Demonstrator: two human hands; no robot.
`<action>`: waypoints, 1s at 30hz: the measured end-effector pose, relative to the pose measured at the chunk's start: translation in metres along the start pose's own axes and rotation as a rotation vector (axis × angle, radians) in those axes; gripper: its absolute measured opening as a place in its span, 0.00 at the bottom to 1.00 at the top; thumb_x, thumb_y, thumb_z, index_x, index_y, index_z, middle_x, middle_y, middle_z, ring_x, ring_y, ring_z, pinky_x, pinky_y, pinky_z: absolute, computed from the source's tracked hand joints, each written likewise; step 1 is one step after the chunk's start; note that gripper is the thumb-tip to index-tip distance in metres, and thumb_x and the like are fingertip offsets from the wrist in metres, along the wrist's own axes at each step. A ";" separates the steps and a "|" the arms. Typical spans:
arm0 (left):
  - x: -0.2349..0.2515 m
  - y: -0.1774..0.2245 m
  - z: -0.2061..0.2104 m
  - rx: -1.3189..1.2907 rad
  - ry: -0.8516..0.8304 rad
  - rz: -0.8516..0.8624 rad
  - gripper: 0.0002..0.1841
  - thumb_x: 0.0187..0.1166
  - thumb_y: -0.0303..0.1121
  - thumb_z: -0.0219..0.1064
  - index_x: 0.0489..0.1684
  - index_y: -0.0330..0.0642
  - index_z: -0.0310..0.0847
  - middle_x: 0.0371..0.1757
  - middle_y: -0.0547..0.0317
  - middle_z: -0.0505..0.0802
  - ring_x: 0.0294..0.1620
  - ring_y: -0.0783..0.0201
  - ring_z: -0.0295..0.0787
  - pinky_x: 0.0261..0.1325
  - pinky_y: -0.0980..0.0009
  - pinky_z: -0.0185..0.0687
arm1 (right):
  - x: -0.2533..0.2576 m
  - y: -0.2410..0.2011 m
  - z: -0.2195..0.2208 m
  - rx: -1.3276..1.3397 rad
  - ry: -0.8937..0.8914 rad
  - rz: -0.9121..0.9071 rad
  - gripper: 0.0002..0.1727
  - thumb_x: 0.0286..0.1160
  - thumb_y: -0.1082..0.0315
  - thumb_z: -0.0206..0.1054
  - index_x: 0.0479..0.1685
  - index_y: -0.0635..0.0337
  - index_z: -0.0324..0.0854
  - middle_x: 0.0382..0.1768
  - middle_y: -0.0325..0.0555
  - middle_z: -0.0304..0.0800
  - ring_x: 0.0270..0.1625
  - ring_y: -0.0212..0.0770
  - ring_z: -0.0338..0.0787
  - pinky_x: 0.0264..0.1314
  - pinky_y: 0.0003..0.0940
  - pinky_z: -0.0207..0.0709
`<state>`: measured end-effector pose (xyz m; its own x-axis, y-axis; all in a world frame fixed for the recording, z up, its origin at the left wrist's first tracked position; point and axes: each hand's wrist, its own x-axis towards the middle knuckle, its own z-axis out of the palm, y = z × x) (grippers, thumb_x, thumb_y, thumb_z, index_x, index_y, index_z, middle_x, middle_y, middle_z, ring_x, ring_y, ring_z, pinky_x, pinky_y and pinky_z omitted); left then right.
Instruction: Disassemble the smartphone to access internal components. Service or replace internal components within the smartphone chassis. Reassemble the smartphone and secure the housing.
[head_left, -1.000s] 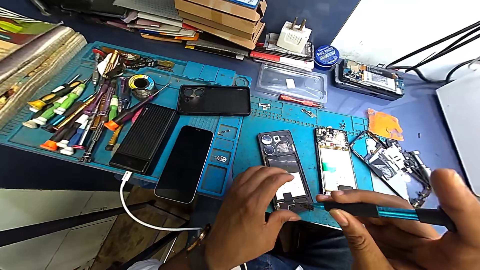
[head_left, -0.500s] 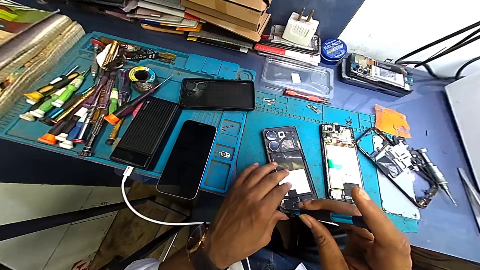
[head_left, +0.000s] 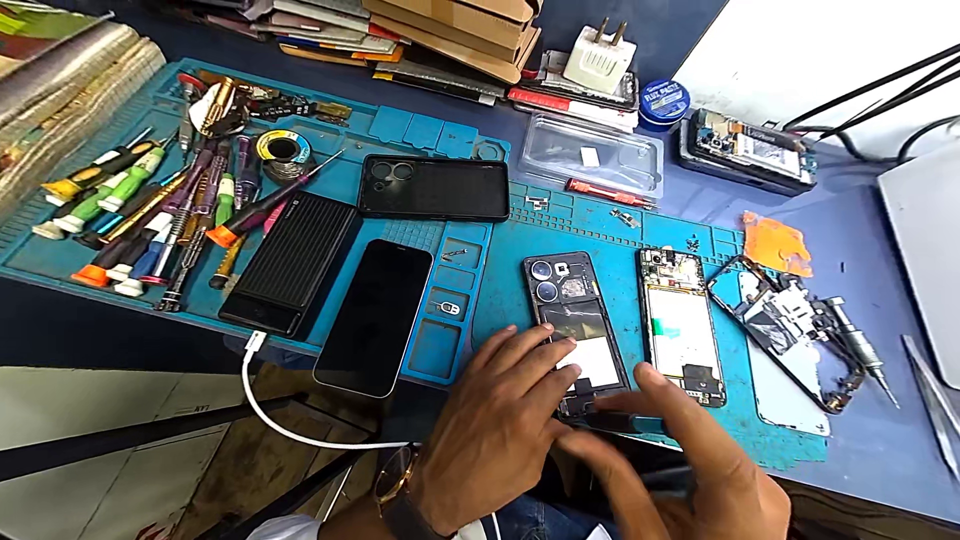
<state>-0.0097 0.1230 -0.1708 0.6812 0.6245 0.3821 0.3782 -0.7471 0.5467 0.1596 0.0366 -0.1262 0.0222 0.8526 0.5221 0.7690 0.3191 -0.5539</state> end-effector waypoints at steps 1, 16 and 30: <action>0.000 0.000 0.000 0.000 -0.002 -0.002 0.17 0.81 0.44 0.67 0.61 0.50 0.89 0.78 0.65 0.85 0.88 0.60 0.67 0.92 0.52 0.58 | 0.002 -0.003 -0.004 0.068 -0.086 0.009 0.30 0.79 0.59 0.73 0.81 0.39 0.72 0.59 0.40 0.92 0.61 0.37 0.92 0.61 0.35 0.89; 0.000 0.000 -0.001 -0.019 -0.004 -0.020 0.17 0.80 0.43 0.68 0.63 0.51 0.89 0.78 0.66 0.85 0.88 0.60 0.67 0.92 0.51 0.58 | 0.001 -0.003 0.000 0.081 -0.020 0.072 0.29 0.78 0.60 0.73 0.80 0.40 0.74 0.58 0.41 0.92 0.60 0.39 0.91 0.61 0.37 0.88; -0.001 -0.002 0.000 -0.020 0.004 -0.006 0.16 0.82 0.41 0.63 0.63 0.52 0.89 0.78 0.67 0.84 0.89 0.61 0.66 0.93 0.51 0.57 | -0.004 -0.011 0.012 -0.084 0.126 0.071 0.28 0.75 0.56 0.76 0.74 0.43 0.77 0.47 0.42 0.90 0.51 0.36 0.90 0.52 0.32 0.85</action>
<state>-0.0108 0.1237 -0.1723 0.6764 0.6297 0.3822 0.3691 -0.7388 0.5639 0.1438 0.0351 -0.1298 0.1546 0.8115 0.5635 0.8132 0.2193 -0.5390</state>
